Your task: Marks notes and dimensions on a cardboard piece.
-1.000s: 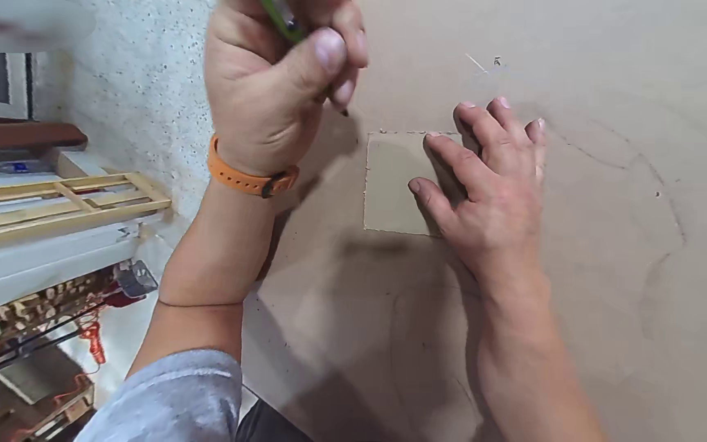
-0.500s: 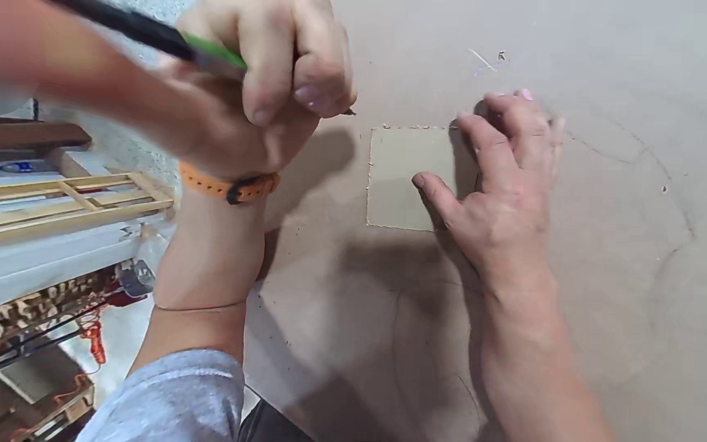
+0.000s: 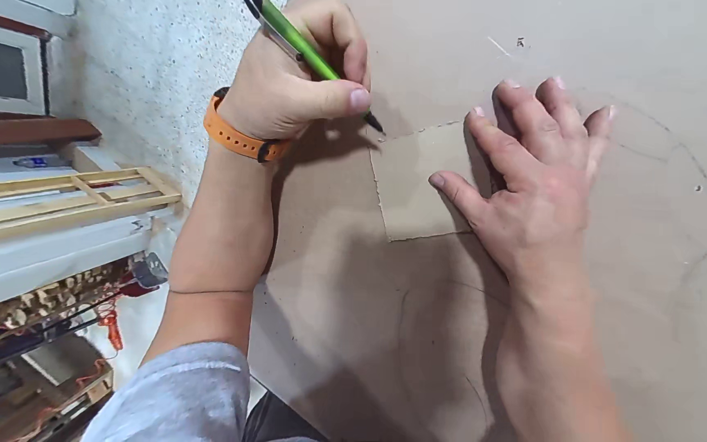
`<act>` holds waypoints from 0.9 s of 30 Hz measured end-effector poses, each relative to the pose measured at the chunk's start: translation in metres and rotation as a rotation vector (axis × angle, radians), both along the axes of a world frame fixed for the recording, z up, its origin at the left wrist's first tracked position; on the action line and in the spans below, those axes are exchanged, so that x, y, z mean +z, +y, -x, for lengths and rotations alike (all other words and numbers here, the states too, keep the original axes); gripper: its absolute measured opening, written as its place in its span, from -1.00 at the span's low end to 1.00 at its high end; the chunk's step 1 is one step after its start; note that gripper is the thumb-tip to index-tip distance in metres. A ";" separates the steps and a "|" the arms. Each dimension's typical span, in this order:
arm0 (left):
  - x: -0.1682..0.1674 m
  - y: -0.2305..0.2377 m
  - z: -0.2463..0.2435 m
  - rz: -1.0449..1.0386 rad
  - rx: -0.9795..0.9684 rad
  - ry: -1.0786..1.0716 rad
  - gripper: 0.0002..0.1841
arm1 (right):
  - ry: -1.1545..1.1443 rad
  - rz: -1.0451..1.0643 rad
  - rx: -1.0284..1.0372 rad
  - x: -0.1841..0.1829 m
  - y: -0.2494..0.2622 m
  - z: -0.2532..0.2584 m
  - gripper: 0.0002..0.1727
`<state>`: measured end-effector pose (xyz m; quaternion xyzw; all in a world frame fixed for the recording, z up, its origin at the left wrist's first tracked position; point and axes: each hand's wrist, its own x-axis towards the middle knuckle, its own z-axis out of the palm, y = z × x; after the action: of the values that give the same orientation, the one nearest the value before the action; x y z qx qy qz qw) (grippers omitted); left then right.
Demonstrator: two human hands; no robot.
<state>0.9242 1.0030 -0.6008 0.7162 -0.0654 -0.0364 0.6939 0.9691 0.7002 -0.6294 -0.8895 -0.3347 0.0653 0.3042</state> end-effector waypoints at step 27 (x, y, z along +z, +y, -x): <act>-0.003 -0.018 0.007 -0.378 -0.123 0.044 -0.96 | 0.014 0.025 -0.002 0.003 0.000 0.000 -0.28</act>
<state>0.9172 0.9848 -0.6039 0.8275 -0.0861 -0.1060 0.5446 0.9686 0.7003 -0.6260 -0.8931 -0.3308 0.0753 0.2953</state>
